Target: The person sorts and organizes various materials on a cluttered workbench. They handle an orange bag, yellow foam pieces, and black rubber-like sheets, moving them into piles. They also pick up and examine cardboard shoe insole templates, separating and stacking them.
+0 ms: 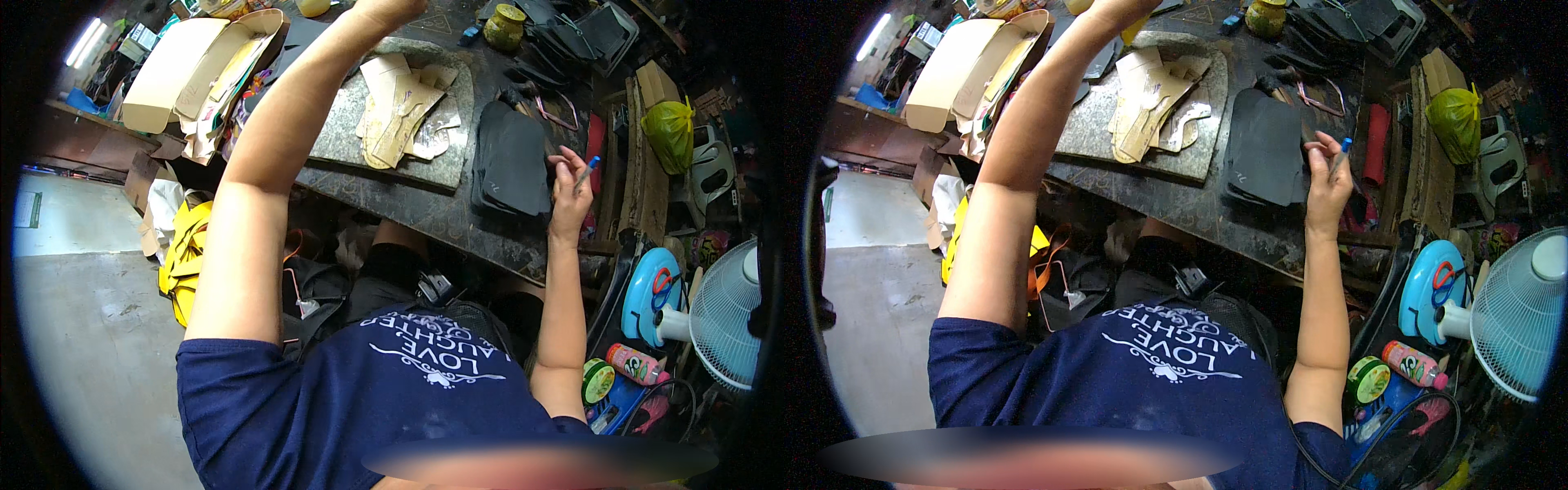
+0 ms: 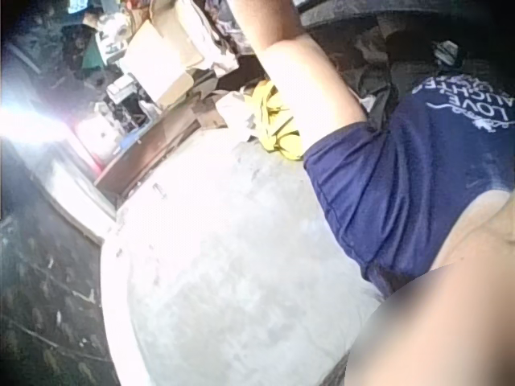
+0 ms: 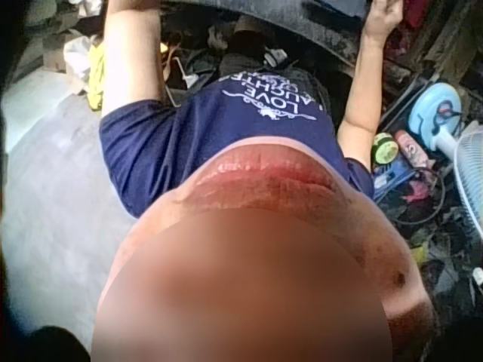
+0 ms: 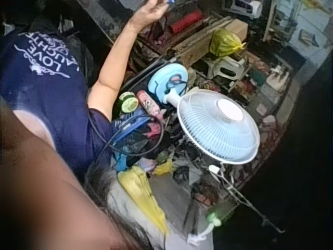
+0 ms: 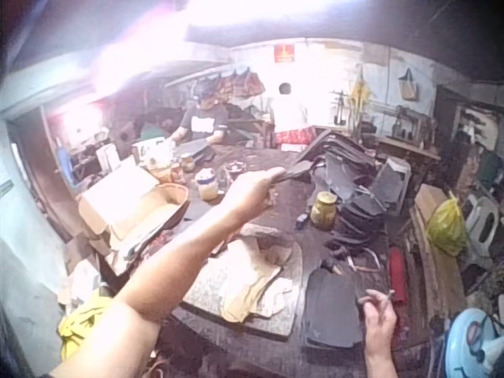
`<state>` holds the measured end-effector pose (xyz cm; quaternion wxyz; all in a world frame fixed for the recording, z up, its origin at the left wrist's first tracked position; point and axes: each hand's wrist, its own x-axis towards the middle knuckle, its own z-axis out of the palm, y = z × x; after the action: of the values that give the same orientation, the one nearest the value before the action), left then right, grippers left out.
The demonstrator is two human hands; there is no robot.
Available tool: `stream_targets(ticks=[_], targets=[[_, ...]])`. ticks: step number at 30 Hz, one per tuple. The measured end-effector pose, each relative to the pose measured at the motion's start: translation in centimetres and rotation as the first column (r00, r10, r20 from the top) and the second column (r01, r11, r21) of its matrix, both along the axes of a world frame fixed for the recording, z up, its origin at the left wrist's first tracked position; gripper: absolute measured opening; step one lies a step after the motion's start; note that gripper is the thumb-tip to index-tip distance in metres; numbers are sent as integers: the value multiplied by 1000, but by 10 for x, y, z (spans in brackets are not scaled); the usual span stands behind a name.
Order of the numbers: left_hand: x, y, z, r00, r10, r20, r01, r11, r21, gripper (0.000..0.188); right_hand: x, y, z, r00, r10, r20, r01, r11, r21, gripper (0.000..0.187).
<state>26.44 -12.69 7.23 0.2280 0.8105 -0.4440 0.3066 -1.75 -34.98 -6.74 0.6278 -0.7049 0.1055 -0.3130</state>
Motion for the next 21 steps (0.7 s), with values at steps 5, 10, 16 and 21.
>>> stream_targets(ticks=[5,10,16,21], targets=[[-86,-15,-2,974,-97,204,114,991,-74,36,-15,7,16,974,-180,139,173,983,63,27],[-188,-33,-55,981,-60,187,64,998,-17,48,-28,18,47,980,195,42,-196,912,361,50],[-240,-37,-99,993,-119,14,117,987,106,48,-22,12,74,917,335,-214,-124,753,646,43],[-237,-20,-100,893,-293,-341,317,948,16,81,-7,10,65,895,306,-324,-139,882,450,30]])
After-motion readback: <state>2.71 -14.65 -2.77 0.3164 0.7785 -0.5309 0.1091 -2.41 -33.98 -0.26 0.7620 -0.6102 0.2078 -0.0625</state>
